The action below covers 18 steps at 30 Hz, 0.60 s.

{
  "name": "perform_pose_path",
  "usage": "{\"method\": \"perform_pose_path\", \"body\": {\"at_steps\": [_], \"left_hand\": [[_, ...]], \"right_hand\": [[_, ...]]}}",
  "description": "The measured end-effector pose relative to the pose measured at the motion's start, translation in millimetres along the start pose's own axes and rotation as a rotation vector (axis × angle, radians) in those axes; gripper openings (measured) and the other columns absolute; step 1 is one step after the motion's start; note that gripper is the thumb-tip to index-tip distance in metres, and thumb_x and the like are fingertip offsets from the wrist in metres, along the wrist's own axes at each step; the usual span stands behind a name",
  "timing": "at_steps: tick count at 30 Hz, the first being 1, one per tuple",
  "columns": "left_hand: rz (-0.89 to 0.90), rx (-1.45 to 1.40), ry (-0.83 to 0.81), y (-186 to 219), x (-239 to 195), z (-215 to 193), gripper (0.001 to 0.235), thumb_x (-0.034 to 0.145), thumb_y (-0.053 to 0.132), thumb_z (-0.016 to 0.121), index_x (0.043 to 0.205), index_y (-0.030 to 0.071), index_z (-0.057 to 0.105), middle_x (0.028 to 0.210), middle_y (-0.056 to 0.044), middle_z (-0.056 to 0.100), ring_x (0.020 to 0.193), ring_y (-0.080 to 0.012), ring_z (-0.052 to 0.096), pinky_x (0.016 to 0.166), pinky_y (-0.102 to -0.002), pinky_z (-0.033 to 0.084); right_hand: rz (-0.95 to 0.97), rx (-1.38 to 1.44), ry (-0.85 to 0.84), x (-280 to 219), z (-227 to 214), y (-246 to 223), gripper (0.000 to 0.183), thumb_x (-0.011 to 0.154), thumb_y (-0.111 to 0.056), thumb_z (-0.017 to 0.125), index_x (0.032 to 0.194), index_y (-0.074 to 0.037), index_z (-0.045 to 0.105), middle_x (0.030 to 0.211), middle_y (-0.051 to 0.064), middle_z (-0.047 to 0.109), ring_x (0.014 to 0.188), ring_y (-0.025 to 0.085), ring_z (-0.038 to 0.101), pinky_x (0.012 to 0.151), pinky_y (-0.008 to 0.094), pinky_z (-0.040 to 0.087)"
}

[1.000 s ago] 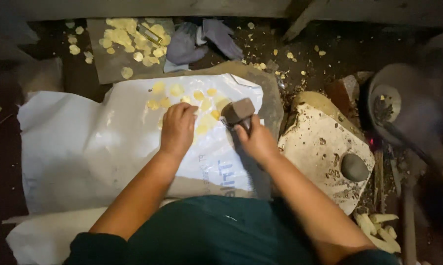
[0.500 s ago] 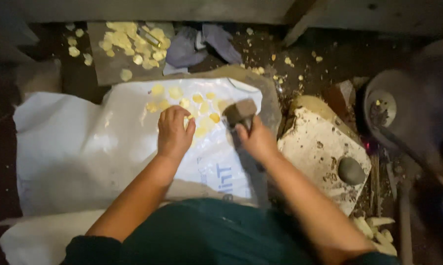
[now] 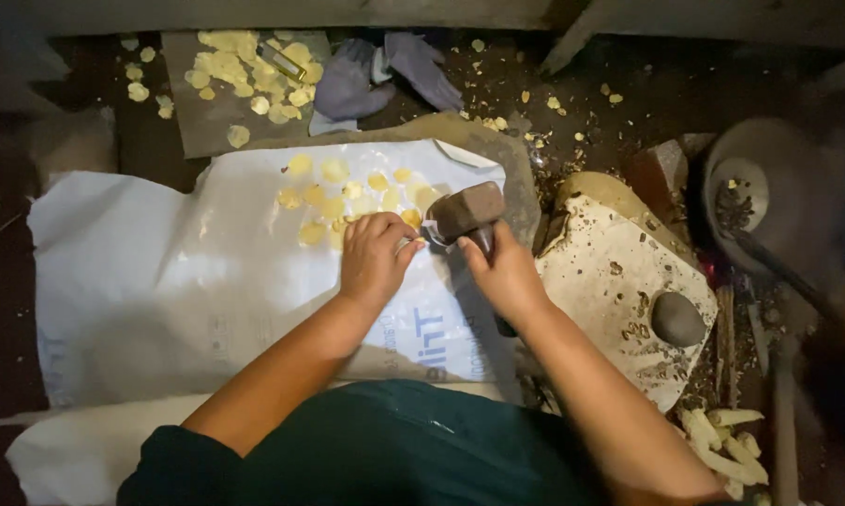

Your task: Crushing and grinding nut pieces using a wooden mallet and a stone on the floor

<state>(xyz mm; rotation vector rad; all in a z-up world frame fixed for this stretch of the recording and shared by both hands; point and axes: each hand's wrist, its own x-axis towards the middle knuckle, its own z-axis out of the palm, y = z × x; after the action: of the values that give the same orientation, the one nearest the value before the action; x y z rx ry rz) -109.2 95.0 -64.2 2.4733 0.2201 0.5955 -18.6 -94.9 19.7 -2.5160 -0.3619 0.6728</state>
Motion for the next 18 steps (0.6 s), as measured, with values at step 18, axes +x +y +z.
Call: {"method": "perform_pose_path", "body": {"at_steps": [18], "left_hand": [[0.071, 0.133, 0.165, -44, -7, -39, 0.022, 0.096, 0.012, 0.072, 0.118, 0.009, 0.069, 0.111, -0.012, 0.061, 0.111, -0.0343, 0.061, 0.094, -0.045, 0.05]], "right_hand": [[-0.206, -0.21, 0.002, -8, 40, 2, 0.05, 0.097, -0.049, 0.059, 0.118, -0.005, 0.051, 0.089, 0.03, 0.071, 0.092, 0.052, 0.071, 0.079, 0.061, 0.055]]}}
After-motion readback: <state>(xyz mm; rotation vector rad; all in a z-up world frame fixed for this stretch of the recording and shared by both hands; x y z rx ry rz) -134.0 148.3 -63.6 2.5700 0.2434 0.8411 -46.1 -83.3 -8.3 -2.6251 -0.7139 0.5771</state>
